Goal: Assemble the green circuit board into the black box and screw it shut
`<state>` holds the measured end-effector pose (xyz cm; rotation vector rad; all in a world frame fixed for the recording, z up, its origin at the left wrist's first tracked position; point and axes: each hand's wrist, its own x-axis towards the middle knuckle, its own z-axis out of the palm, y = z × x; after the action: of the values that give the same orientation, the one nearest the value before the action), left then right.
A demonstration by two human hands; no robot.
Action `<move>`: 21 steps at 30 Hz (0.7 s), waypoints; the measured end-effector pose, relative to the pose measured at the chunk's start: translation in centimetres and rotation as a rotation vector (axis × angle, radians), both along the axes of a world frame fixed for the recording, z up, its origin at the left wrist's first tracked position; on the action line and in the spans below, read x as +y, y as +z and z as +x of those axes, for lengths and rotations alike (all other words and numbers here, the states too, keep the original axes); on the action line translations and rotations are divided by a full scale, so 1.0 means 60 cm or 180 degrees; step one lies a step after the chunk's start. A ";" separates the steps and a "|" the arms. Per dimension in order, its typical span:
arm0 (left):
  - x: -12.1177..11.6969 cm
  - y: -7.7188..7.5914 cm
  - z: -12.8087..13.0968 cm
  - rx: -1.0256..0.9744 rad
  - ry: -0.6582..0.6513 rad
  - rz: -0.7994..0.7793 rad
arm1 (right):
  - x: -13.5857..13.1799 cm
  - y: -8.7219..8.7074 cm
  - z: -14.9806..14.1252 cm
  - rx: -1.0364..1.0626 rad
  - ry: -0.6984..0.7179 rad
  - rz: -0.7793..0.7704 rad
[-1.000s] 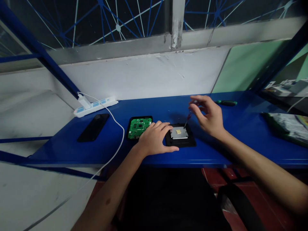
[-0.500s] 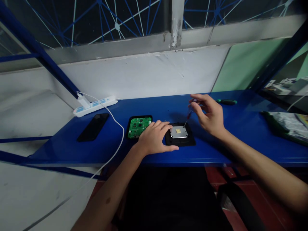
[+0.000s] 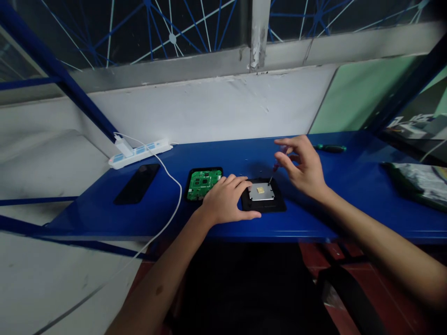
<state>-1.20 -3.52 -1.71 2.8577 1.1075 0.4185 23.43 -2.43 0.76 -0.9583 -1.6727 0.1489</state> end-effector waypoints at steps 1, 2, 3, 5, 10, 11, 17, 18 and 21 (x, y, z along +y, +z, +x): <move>0.000 0.000 0.000 0.0002 0.0001 -0.0005 | 0.000 0.000 0.000 -0.0018 -0.0014 0.0032; 0.000 0.000 0.000 0.0001 0.0003 -0.0006 | 0.000 0.000 0.000 -0.0030 -0.0046 0.0070; 0.000 0.000 0.000 0.0001 0.0006 -0.0005 | 0.000 0.000 0.001 -0.0043 -0.0089 0.0094; 0.000 0.000 0.000 -0.0003 0.0014 -0.0005 | 0.000 0.000 0.001 -0.0001 -0.0152 0.0113; 0.000 -0.001 0.000 0.0002 0.0026 -0.0021 | -0.004 -0.002 -0.001 0.0232 0.0163 -0.0124; 0.000 -0.001 0.000 0.0005 0.0029 -0.0021 | -0.004 -0.001 0.000 0.0225 0.0221 -0.0160; 0.001 -0.001 -0.001 -0.0018 0.0017 -0.0014 | 0.000 0.001 0.004 0.0021 -0.0134 0.0042; 0.001 0.000 -0.001 -0.0021 0.0015 -0.0013 | 0.000 0.001 0.004 0.0037 -0.0170 0.0054; 0.000 0.000 -0.001 0.0004 0.0015 -0.0040 | -0.001 0.000 0.002 0.0174 -0.0032 -0.0085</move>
<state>-1.24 -3.50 -1.69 2.8456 1.1134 0.4086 23.57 -2.48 0.77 -0.9742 -1.6192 0.1897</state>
